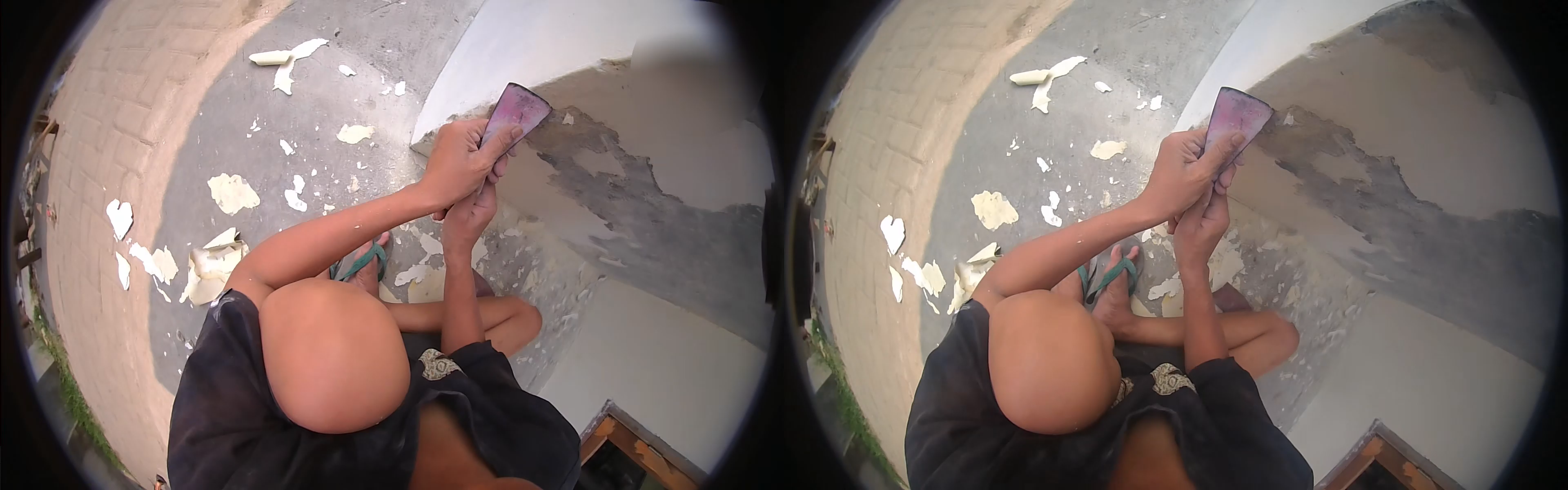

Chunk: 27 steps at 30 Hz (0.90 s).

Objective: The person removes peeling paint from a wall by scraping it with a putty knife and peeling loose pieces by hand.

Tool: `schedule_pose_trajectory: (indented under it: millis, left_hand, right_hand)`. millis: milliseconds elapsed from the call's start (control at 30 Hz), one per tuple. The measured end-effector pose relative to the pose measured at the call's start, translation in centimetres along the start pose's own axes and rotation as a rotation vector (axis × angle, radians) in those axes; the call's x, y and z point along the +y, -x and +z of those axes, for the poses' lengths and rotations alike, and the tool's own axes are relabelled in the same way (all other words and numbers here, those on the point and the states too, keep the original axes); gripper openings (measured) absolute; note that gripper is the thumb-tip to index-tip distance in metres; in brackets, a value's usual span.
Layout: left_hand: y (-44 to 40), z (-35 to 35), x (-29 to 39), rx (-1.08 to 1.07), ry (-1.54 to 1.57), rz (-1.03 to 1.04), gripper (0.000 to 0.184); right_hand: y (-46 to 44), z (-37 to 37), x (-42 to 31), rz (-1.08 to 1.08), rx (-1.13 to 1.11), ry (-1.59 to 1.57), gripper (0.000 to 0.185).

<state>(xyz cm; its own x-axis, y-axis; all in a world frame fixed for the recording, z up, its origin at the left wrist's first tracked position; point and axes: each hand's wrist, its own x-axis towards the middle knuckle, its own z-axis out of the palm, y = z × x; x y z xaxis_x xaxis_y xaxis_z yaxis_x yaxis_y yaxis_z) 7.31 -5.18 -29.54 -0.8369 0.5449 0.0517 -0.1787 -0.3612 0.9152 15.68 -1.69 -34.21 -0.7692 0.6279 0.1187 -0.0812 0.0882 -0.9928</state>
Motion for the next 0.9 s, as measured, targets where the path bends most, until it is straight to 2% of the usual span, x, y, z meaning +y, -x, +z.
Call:
schedule_pose_trajectory:
  millis: [67,133,233,333,400,467,533,567,633,700,800,900]
  left_hand:
    - [0.4,0.1,0.4,-0.008,-0.017,-0.003,0.038]
    - [-0.9,1.9,5.2,-0.02,0.015,0.046,0.038]
    - [0.5,2.9,5.8,-0.005,-0.003,0.068,0.039]
    - [2.0,1.7,0.6,-0.012,0.17,-0.064,0.045]
    - [2.0,1.7,-1.5,-0.018,0.251,-0.115,0.047]
    - [2.0,1.8,-2.2,-0.07,0.245,-0.135,0.049]
    - [1.6,2.1,-2.2,-0.081,0.247,-0.138,0.05]
    - [1.3,2.1,-1.7,-0.088,0.247,-0.135,0.051]
    - [1.1,2.2,-1.3,-0.077,0.227,-0.132,0.052]
    - [1.0,2.1,-1.2,-0.055,0.203,-0.156,0.052]
    - [1.0,2.7,-0.6,0.0,0.232,-0.096,0.05]
    - [-1.1,4.0,2.3,-0.039,0.186,0.1,0.053]
  right_hand:
    - [0.4,0.1,-1.1,0.026,0.032,0.012,0.036]
    - [-2.5,0.0,-3.1,-0.185,-0.036,0.0,0.035]
    - [-0.3,-1.5,-5.7,-0.06,-0.109,-0.049,0.032]
    - [1.9,-3.2,-3.5,0.13,-0.173,0.004,0.032]
    - [1.7,-3.1,-0.4,-0.152,-0.093,0.196,0.03]
    - [0.4,-3.5,2.4,-0.312,-0.077,0.2,0.032]
    - [0.7,-4.3,3.4,-0.235,-0.063,0.148,0.032]
    - [0.7,-3.8,1.6,-0.086,-0.06,0.09,0.032]
    - [0.7,-3.2,0.8,0.007,-0.043,0.035,0.032]
    - [0.2,-2.4,1.4,-0.106,-0.026,0.039,0.034]
    - [-0.5,-2.1,2.3,-0.297,-0.016,0.124,0.035]
    - [-2.6,-2.0,-2.7,-0.21,-0.07,-0.02,0.037]
